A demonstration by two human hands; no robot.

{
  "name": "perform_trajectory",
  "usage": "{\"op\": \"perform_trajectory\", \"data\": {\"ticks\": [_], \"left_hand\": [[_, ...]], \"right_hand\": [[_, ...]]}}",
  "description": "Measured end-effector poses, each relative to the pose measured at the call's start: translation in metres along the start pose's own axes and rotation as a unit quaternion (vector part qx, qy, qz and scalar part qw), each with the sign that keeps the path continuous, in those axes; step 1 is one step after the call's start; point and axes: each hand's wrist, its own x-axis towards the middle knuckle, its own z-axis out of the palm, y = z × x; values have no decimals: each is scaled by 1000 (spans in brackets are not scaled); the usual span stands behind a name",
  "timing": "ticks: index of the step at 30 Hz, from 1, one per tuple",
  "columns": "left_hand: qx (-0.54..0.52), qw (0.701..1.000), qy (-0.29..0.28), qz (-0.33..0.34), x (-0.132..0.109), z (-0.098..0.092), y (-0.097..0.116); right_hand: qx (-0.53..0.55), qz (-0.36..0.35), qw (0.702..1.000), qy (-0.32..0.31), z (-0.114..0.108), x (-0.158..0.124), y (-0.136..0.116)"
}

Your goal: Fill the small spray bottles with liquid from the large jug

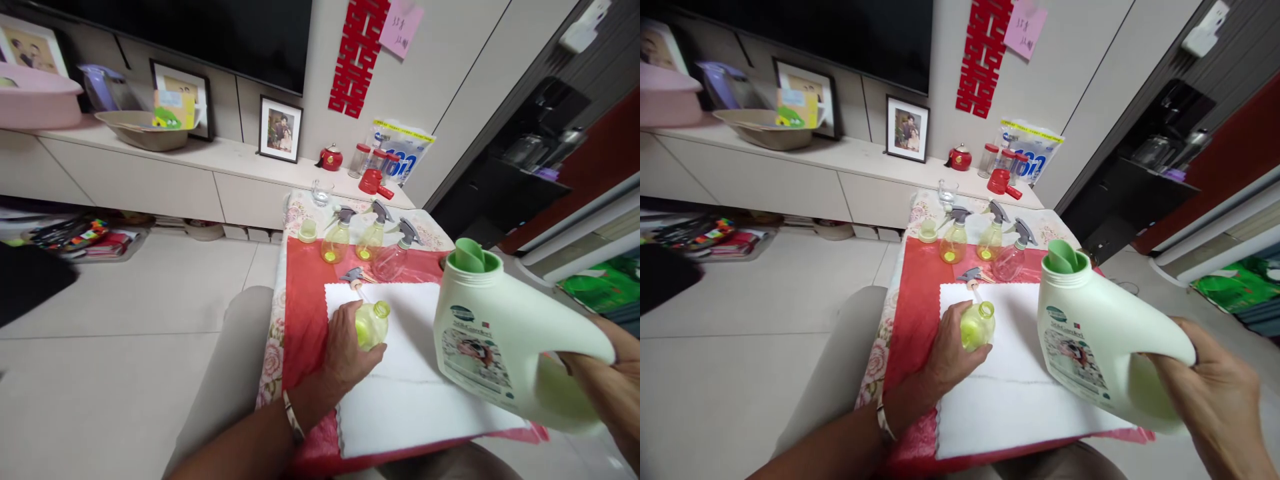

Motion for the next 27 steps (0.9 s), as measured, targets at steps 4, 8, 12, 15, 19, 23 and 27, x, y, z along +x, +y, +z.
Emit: {"op": "perform_trajectory", "data": {"ticks": [4, 8, 12, 15, 19, 23, 27], "left_hand": [[3, 1000, -4, 5, 0, 0, -2], [5, 1000, -7, 2, 1, 1, -2], [1, 1000, -11, -2, 2, 2, -2], [0, 1000, -16, 0, 2, 1, -1], [-2, 1000, -11, 4, 1, -2, 1], [-6, 1000, -13, 2, 1, -4, 4], [-9, 1000, -18, 4, 2, -5, 5]], "right_hand": [[-55, -2, 998, -26, -9, 5, 2], [-95, -48, 993, -53, -17, 12, 7], [-142, -108, 981, -70, -20, 21, 17], [-154, -133, 975, -89, -21, 23, 15], [-153, -124, 974, -111, -22, 21, -1], [-193, -125, 963, -141, -23, 20, -15], [-231, -152, 949, -150, -23, 24, -20]]}}
